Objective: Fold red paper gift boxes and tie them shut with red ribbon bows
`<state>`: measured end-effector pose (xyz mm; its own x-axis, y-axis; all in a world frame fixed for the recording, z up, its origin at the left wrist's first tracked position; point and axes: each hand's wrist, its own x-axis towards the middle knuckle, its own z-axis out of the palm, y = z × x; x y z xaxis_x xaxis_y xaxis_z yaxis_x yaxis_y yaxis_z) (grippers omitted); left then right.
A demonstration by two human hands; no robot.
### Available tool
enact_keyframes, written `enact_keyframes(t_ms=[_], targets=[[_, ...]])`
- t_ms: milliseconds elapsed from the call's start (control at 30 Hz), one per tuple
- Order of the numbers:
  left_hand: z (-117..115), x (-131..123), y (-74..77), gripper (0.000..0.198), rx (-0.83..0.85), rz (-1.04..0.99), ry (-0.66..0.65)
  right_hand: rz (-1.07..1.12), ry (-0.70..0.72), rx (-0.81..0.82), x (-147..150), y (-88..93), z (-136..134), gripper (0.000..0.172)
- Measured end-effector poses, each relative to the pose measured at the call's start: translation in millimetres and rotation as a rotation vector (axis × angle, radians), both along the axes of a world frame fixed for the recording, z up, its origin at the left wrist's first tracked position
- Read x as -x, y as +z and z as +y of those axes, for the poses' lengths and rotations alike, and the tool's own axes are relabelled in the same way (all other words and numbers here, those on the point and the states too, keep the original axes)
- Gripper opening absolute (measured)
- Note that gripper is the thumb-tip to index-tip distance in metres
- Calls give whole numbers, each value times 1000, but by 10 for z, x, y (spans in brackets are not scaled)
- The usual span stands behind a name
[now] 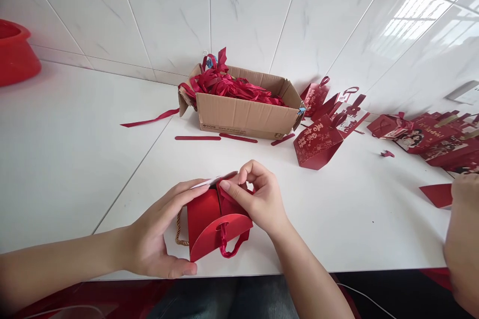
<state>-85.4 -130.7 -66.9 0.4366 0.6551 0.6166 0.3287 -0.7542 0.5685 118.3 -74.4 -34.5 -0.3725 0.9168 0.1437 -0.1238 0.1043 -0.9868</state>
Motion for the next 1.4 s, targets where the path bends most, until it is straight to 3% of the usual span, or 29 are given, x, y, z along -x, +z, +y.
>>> enact_keyframes(t_ms=[367,600,767,1100,1400], targets=[[5,-10,11,100,15,-15,-38,-9,-25,19,-1,21,-15,30],[-5,-3,16,102,33,1,-32,33,-231,-13,50,15,-37,27],[-7,-3,14,102,21,3,-29,-11,-293,-154,54,0,-64,23],[1,25,-5,100,48,17,-15,-279,16,-529,-200,65,27,6],[31,49,-96,95,38,-10,-20,-360,321,-473,-506,175,149,19]])
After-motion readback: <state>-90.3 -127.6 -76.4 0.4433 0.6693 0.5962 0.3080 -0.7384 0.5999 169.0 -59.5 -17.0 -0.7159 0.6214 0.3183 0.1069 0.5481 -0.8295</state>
